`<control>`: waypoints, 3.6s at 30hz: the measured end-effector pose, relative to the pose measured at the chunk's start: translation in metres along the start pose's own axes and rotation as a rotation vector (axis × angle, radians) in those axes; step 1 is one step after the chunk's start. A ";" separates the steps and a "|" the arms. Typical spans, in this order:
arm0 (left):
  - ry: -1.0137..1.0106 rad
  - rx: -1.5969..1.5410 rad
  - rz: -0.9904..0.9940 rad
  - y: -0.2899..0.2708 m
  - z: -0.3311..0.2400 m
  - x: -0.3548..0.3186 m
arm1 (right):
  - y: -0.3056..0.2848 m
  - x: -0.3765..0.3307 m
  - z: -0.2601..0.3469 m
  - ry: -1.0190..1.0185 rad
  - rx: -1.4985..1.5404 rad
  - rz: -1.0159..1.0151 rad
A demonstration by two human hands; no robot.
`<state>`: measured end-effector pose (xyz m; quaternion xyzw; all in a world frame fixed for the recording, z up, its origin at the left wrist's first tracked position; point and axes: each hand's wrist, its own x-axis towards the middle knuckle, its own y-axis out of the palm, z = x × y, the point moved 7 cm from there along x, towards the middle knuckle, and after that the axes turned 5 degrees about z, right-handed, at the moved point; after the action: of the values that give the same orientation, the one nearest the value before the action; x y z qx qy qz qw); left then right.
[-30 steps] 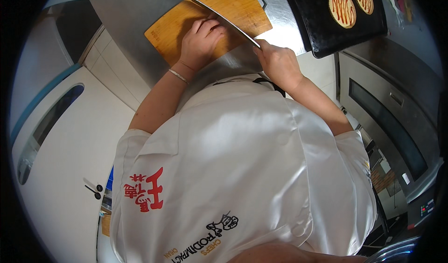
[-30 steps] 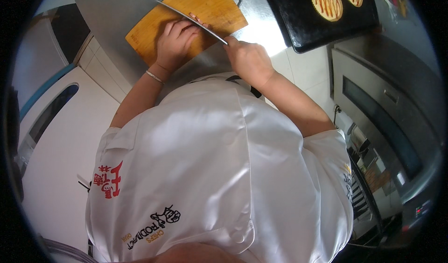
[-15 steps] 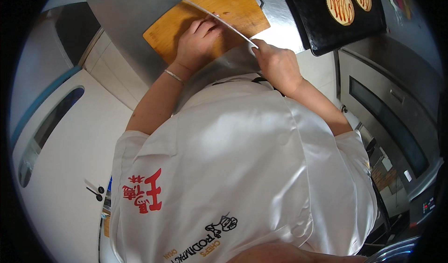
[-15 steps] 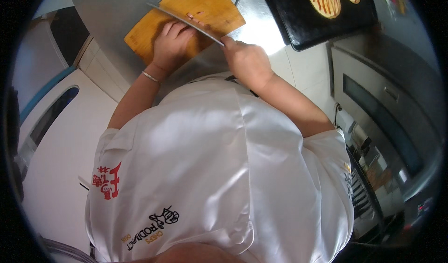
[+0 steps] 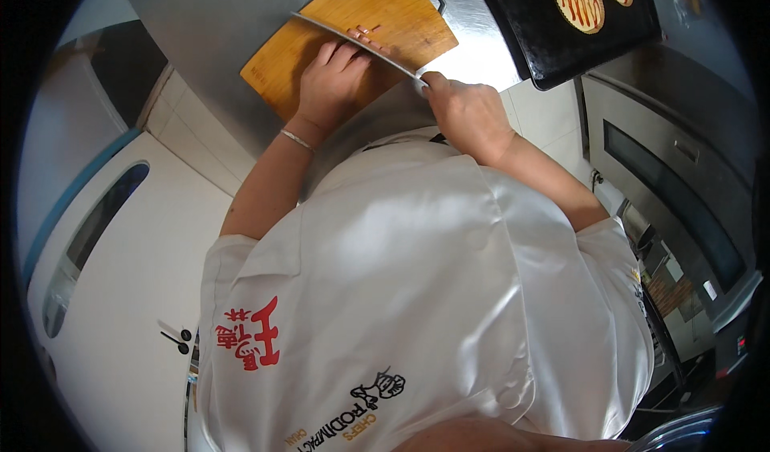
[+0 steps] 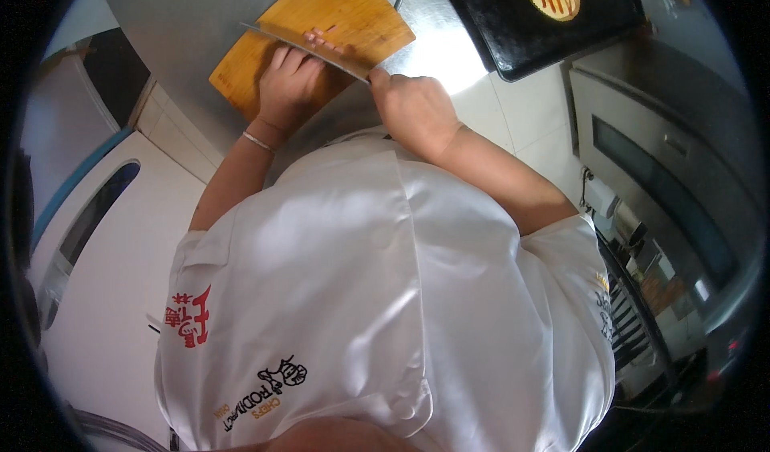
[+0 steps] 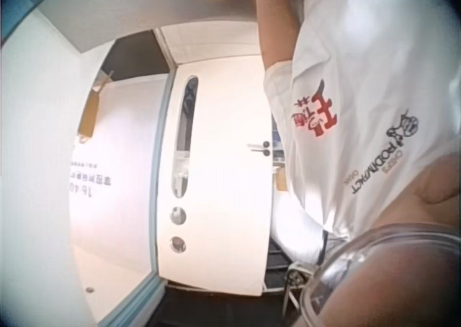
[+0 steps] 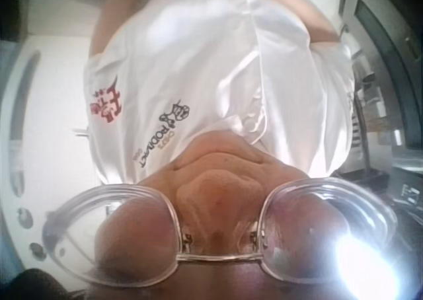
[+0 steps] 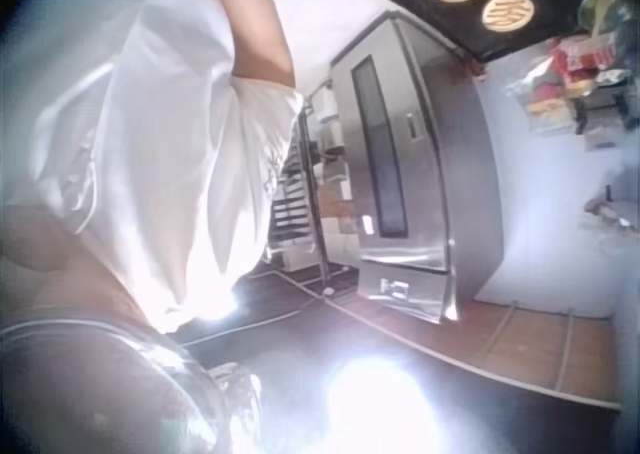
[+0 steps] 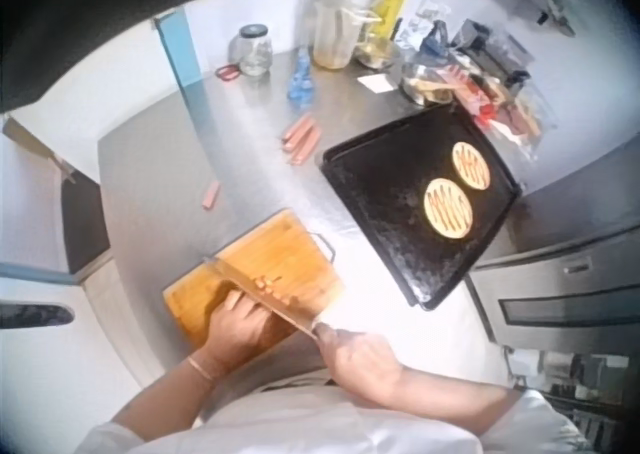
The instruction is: The person brushes egg wash onto tart shells, pipes red sauce in a zigzag pattern, slices sausage, and arranges the pieces on the tarts. The tarts are placed on a baking tray.
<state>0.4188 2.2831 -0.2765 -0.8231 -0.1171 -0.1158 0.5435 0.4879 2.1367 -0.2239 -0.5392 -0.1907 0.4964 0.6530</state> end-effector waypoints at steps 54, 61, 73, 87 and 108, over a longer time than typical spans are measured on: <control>0.008 -0.158 0.074 -0.006 0.007 -0.013 | -0.009 -0.001 0.005 -0.017 0.048 -0.032; -0.013 -0.162 0.095 -0.003 0.009 -0.014 | -0.005 0.003 0.008 -0.012 0.061 0.005; 0.036 -0.129 0.033 -0.012 0.005 -0.009 | 0.006 0.014 -0.002 -0.020 0.103 -0.126; -0.005 -0.116 0.055 -0.002 0.013 -0.019 | -0.001 0.010 0.011 -0.036 0.056 -0.016; -0.015 -0.174 0.032 -0.012 0.014 -0.018 | -0.004 0.013 0.012 -0.050 0.029 -0.027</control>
<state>0.3988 2.2993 -0.2775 -0.8698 -0.0976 -0.1108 0.4708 0.4857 2.1544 -0.2199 -0.5146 -0.2067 0.5037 0.6624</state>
